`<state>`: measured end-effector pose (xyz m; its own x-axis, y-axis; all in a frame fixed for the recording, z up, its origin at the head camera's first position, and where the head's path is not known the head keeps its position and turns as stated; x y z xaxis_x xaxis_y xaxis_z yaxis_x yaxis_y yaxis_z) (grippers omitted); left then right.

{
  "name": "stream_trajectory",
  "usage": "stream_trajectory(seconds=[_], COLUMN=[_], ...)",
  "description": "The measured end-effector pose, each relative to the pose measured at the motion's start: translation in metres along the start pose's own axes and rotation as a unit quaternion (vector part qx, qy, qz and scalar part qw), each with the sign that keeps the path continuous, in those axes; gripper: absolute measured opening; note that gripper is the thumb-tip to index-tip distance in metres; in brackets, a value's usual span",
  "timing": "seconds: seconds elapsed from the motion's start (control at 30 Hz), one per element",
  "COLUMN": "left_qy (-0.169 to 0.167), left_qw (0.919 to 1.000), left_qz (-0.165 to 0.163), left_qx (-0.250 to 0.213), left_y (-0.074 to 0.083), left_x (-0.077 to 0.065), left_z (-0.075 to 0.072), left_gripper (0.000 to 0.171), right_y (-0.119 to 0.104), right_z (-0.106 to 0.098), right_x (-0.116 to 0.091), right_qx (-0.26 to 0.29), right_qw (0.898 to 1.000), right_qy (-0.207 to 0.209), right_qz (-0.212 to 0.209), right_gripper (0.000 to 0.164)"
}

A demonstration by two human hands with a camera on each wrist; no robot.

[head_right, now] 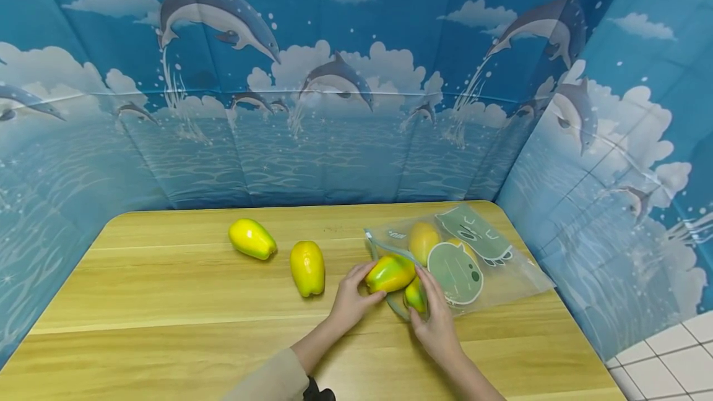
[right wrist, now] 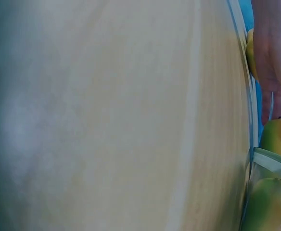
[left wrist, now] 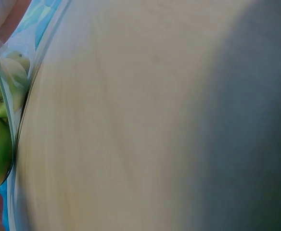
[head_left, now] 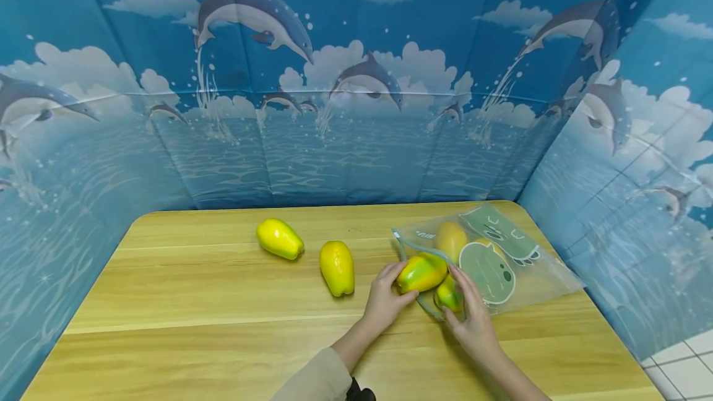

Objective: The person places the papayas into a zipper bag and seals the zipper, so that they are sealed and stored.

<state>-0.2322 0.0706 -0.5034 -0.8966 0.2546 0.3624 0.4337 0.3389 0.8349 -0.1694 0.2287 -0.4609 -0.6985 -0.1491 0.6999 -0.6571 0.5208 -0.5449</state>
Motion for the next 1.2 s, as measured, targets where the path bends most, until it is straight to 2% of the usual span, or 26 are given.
stream_trajectory(seconds=[0.23, 0.4, 0.53, 0.73, 0.83, 1.07, 1.2], left_qy=[-0.009, -0.019, -0.024, -0.031, -0.025, 0.016, 0.022], left_qw=[0.9999, 0.9994, 0.9994, 0.9994, 0.9995, 0.9982, 0.9967], left_qz=[-0.007, -0.022, -0.016, -0.006, -0.007, -0.025, -0.039], left_qx=[-0.010, -0.020, -0.021, -0.017, -0.018, -0.052, -0.068], left_y=[0.002, 0.002, 0.003, 0.001, 0.001, 0.005, 0.005], left_x=[0.004, 0.006, 0.007, 0.007, 0.007, 0.009, 0.010], left_z=[0.004, 0.008, 0.010, 0.013, 0.015, 0.020, 0.023], left_gripper=[0.053, 0.053, 0.052, 0.052, 0.051, 0.046, 0.044], right_y=[-0.019, -0.004, 0.011, 0.016, 0.015, 0.017, 0.018], right_z=[-0.004, -0.001, 0.001, 0.001, 0.001, 0.001, 0.001], right_x=[0.009, 0.002, -0.005, -0.007, -0.007, -0.007, -0.008], right_qx=[0.007, 0.013, 0.014, 0.009, 0.007, 0.001, 0.001], right_qw=[1.000, 1.000, 1.000, 0.999, 0.999, 0.999, 1.000], right_qy=[-0.012, -0.005, -0.008, -0.021, -0.025, -0.023, -0.020], right_qz=[0.015, 0.003, 0.006, 0.023, 0.028, 0.030, 0.023], right_gripper=[0.081, 0.087, 0.092, 0.091, 0.090, 0.090, 0.091])
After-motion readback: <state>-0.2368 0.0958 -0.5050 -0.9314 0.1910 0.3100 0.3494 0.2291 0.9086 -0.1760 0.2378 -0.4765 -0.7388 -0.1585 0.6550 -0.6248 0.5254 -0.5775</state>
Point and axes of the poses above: each hand's wrist, its own x-axis towards the middle knuckle, its own z-axis out of the palm, y = z × x, the point moved 2 cm from there along x, towards the middle knuckle, and after that the axes turned 4 degrees about x, right-handed, at the moved point
